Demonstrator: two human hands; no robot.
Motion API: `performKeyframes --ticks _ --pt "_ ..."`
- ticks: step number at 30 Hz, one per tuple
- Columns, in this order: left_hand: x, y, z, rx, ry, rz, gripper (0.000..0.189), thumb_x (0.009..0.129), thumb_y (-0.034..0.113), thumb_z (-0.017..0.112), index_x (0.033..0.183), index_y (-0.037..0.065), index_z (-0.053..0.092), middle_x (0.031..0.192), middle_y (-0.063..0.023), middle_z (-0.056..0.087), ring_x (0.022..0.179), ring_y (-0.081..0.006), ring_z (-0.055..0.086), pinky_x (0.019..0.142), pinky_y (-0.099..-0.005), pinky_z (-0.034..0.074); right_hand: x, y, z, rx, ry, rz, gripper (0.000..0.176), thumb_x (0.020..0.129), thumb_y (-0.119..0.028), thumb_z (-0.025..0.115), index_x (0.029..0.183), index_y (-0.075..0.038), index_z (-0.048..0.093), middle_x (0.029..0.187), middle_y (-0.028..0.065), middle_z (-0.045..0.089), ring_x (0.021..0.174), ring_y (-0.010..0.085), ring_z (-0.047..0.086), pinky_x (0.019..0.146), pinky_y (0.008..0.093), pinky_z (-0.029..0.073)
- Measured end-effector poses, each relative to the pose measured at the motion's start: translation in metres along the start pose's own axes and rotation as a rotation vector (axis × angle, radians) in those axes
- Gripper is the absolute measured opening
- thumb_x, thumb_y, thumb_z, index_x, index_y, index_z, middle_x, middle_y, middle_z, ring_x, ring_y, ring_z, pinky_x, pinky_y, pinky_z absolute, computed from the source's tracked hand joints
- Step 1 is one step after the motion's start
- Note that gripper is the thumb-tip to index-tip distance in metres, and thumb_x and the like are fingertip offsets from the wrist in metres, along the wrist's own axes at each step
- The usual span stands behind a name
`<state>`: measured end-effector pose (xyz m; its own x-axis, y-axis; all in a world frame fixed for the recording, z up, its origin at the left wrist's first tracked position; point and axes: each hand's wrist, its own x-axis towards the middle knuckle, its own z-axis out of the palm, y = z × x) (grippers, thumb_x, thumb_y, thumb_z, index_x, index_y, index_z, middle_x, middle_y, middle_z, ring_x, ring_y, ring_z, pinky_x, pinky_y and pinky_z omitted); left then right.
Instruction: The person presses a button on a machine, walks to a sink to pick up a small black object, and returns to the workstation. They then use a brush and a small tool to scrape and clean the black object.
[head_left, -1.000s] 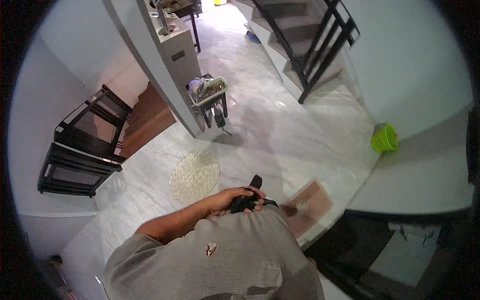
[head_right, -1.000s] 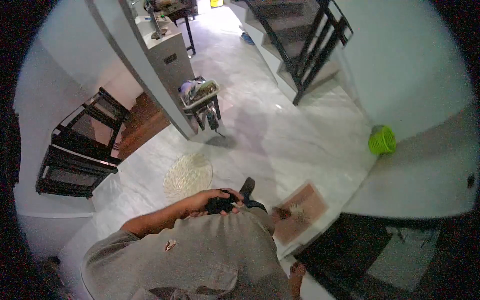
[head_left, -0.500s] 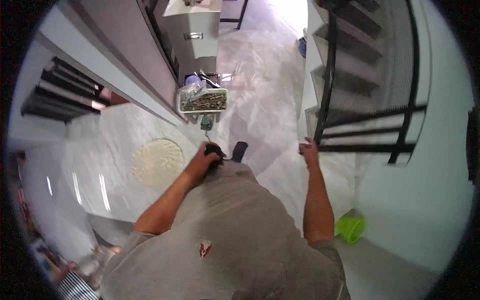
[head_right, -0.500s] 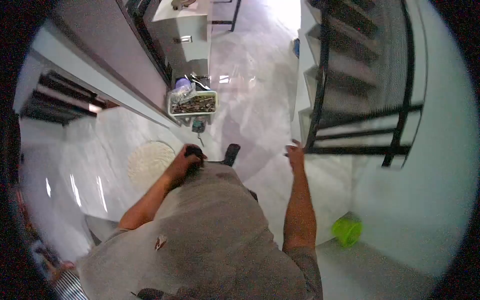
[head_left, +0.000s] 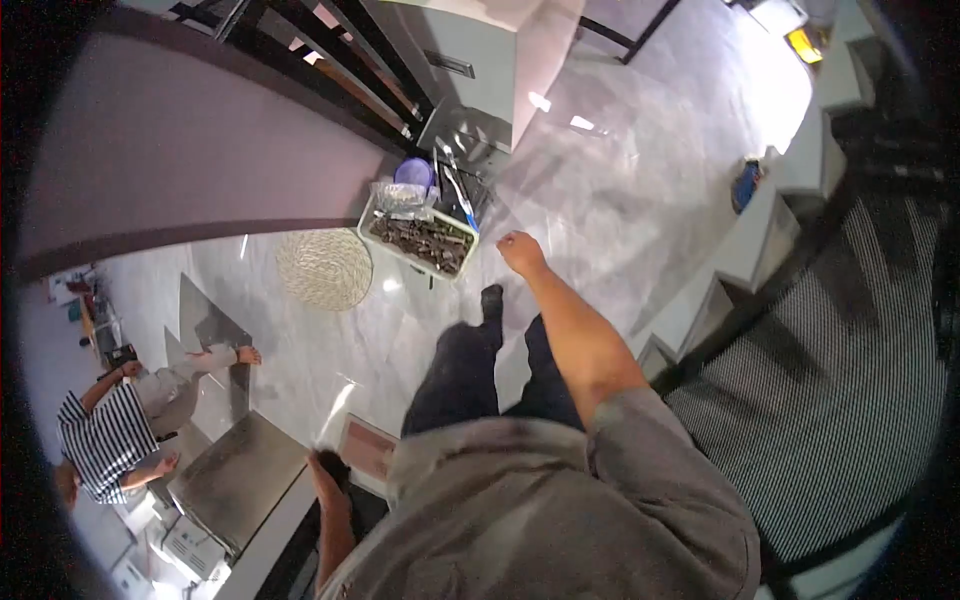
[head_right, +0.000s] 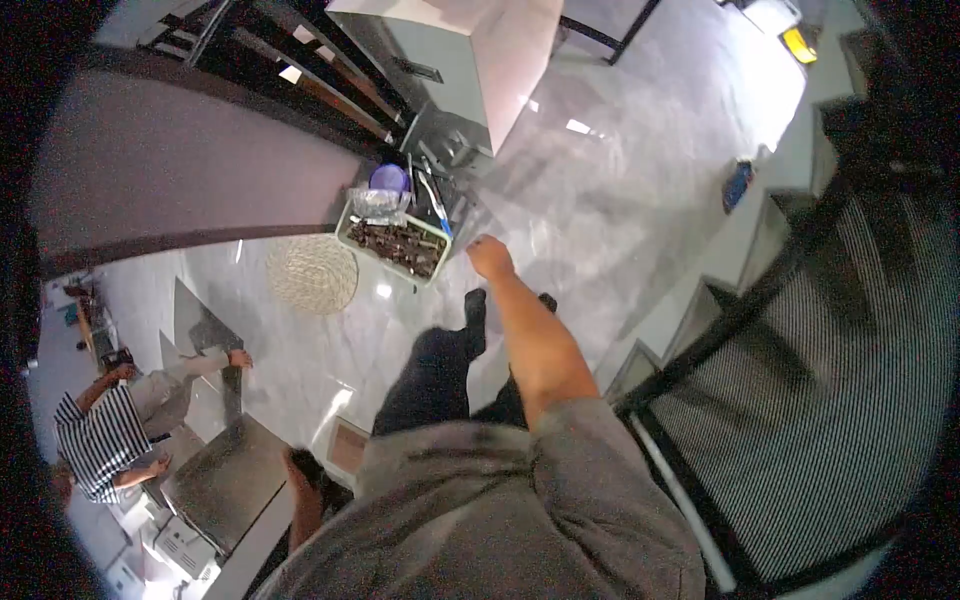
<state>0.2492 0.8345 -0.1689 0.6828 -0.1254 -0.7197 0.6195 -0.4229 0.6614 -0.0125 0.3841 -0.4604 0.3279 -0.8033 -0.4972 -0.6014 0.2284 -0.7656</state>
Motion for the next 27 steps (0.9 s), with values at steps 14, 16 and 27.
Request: performKeyframes --ticks 14,16,27 --pt "-0.135 -0.123 0.068 0.372 0.111 -0.474 0.041 0.089 0.014 0.067 0.122 -0.004 0.051 0.107 -0.0163 0.063 0.094 -0.0211 0.06 0.084 -0.033 0.048 0.17 -0.111 0.033 -0.322 0.191 -0.214 0.024 0.086 -0.029 0.058 0.085 -0.01 0.072 0.092 0.017 0.07 0.086 0.036 0.067 0.077 0.0459 0.054" --pt "-0.14 -0.122 0.063 0.369 0.076 -0.489 0.042 0.088 0.015 0.067 0.122 -0.004 0.053 0.107 -0.0166 0.064 0.096 -0.0214 0.061 0.085 -0.0332 0.048 0.169 -0.12 0.032 -0.318 0.128 -0.146 0.025 0.086 -0.032 0.059 0.089 -0.012 0.073 0.094 0.0172 0.07 0.087 0.0362 0.067 0.079 0.0456 0.054" --pt "-0.159 -0.118 0.11 0.337 0.045 -0.454 0.033 0.091 0.012 0.064 0.12 -0.003 0.058 0.107 -0.0122 0.066 0.096 -0.0213 0.062 0.084 -0.0328 0.049 0.215 -0.112 0.063 -0.035 -0.154 0.141 0.03 0.079 -0.026 0.064 0.082 0.003 0.069 0.068 0.02 0.068 0.075 0.0314 0.071 0.075 0.0428 0.055"
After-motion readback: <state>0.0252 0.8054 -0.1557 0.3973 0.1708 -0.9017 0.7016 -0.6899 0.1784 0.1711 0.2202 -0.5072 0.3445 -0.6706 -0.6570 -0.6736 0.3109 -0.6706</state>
